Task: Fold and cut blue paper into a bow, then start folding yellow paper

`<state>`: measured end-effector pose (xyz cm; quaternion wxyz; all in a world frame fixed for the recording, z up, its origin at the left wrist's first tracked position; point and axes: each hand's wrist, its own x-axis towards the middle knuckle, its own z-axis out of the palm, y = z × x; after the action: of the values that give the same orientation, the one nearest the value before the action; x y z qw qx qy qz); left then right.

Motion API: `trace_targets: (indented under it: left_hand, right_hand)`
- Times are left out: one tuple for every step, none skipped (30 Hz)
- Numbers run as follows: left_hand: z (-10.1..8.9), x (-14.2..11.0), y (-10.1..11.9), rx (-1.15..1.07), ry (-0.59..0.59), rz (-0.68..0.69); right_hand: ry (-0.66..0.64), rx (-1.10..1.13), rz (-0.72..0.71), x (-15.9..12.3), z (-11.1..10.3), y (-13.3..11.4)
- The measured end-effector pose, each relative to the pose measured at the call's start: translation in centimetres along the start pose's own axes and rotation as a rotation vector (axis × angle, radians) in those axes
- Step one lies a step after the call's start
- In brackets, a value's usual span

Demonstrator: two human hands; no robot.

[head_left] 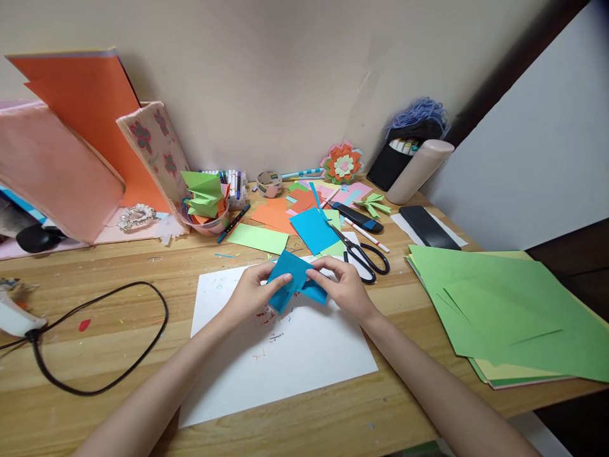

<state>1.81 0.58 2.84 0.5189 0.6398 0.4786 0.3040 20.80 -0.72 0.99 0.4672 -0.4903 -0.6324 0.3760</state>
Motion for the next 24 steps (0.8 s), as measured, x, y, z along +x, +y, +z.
trace_targets:
  left_hand:
    - [0.0, 0.0, 0.1, -0.014, 0.011, 0.009]
    - [0.0, -0.1, 0.2, -0.031, 0.026, 0.022]
    - [0.0, -0.1, 0.2, -0.045, 0.041, 0.036]
    - [0.0, -0.1, 0.1, -0.053, 0.058, 0.044]
    - [0.1, -0.1, 0.1, -0.054, 0.076, 0.046]
    - [0.2, -0.1, -0.1, -0.051, 0.095, 0.041]
    - [0.3, -0.1, -0.3, -0.047, 0.116, 0.032]
    - [0.4, -0.1, -0.4, -0.044, 0.136, 0.025]
    - [0.6, -0.1, -0.6, -0.041, 0.152, 0.02]
    - [0.7, -0.1, -0.8, -0.038, 0.165, 0.019]
    - [0.8, -0.1, -0.9, -0.034, 0.179, 0.022]
    - [1.0, -0.2, -1.1, -0.03, 0.193, 0.029]
    - [1.1, -0.2, -1.2, -0.026, 0.205, 0.039]
    - [1.2, -0.2, -1.3, -0.02, 0.218, 0.049]
    - [1.3, -0.3, -1.4, -0.014, 0.23, 0.06]
    - [1.4, -0.3, -1.4, -0.007, 0.242, 0.072]
    - [1.5, -0.3, -1.5, -0.001, 0.252, 0.085]
    - [1.6, -0.4, -1.6, 0.005, 0.261, 0.096]
    - [1.7, -0.4, -1.6, 0.011, 0.267, 0.104]
    - [1.8, -0.4, -1.7, 0.014, 0.269, 0.109]
    - [1.9, -0.5, -1.8, 0.017, 0.268, 0.108]
    - [2.0, -0.5, -1.9, 0.021, 0.267, 0.101]
    - [2.0, -0.5, -2.1, 0.026, 0.265, 0.089]
    - [2.1, -0.5, -2.2, 0.028, 0.26, 0.075]
  right_hand:
    - [-0.011, -0.007, -0.004, 0.0, 0.0, -0.1]
    - [-0.023, -0.021, -0.01, 0.0, 0.1, -0.2]
    - [-0.031, -0.039, -0.018, -0.1, 0.1, -0.3]
    - [-0.033, -0.053, -0.025, -0.2, 0.2, -0.4]
    - [-0.028, -0.06, -0.03, -0.2, 0.3, -0.5]
    - [-0.018, -0.064, -0.035, -0.3, 0.4, -0.6]
    - [-0.004, -0.066, -0.046, -0.5, 0.6, -0.6]
    - [0.012, -0.072, -0.063, -0.6, 0.7, -0.7]
    - [0.029, -0.082, -0.082, -0.7, 0.8, -0.7]
    - [0.044, -0.095, -0.099, -0.8, 1.0, -0.7]
    - [0.056, -0.109, -0.111, -0.9, 1.1, -0.6]
    - [0.065, -0.117, -0.113, -0.9, 1.2, -0.6]
    - [0.069, -0.116, -0.103, -0.9, 1.2, -0.5]
    - [0.069, -0.106, -0.083, -0.9, 1.3, -0.4]
    - [0.065, -0.091, -0.058, -0.8, 1.3, -0.3]
    - [0.06, -0.075, -0.031, -0.8, 1.3, -0.2]
    - [0.051, -0.061, -0.007, -0.7, 1.2, -0.1]
    - [0.039, -0.051, 0.011, -0.7, 1.2, 0.0]
    - [0.024, -0.048, 0.022, -0.6, 1.2, 0.0]
    - [0.013, -0.053, 0.024, -0.6, 1.1, 0.0]
    - [0.007, -0.062, 0.019, -0.6, 1.1, 0.1]
    - [0.007, -0.067, 0.007, -0.6, 1.1, 0.1]
    - [0.013, -0.064, -0.007, -0.6, 1.1, 0.1]
    - [0.022, -0.053, -0.019, -0.6, 1.2, 0.1]
